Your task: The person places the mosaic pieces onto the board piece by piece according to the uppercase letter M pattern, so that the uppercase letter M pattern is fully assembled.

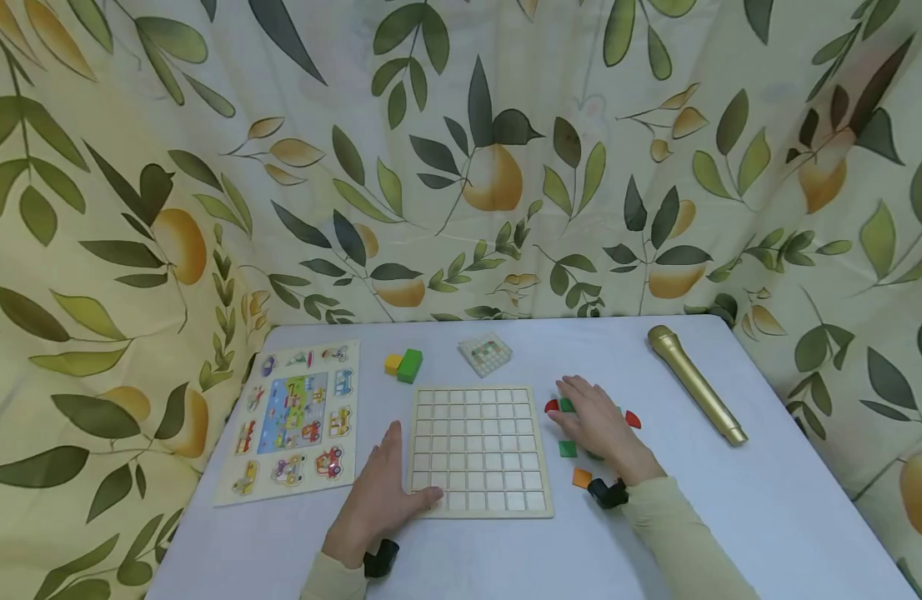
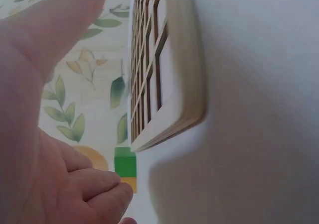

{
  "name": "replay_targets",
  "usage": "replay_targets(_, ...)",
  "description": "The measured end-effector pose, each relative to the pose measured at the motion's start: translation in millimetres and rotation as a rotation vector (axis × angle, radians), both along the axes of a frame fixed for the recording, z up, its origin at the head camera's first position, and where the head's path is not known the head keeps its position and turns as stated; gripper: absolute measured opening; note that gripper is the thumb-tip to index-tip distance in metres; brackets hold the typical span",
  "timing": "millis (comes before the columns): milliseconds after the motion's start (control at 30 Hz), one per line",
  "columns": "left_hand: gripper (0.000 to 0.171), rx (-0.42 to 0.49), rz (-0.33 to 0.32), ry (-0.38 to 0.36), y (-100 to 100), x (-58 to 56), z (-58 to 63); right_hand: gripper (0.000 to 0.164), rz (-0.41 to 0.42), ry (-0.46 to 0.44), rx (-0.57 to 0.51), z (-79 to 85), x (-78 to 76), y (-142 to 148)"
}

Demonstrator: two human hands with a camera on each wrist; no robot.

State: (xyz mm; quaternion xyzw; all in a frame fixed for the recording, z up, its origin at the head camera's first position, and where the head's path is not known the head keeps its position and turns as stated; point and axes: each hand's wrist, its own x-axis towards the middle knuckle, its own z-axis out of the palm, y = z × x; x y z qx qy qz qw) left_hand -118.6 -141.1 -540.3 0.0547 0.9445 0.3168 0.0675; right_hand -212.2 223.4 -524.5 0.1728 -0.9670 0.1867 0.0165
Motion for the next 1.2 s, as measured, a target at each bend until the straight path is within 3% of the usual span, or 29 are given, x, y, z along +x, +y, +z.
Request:
replay_targets(333,0.137,-0.102,-0.053,0.009,5,15.6,-19.0,0.038,0.074,0.032,0.056,-6.9,-12.9,-1)
replay_targets(733,0.126,-0.165,-0.105,0.043,3,14.4,-20.1,0.023,0.046,0.031,0.088,-13.7,-21.5,-5)
replay_targets(1000,0.122,-0.167,-0.099,0.045,3,15.2,-19.6,0.020,0.054,0.085,0.006,-10.1,-20.3,-14)
replay_targets(1200,0.123,-0.159,-0.096,0.045,4,16.5,-20.8,0.023,0.056,0.035,-0.055,0.2,-16.5,-32)
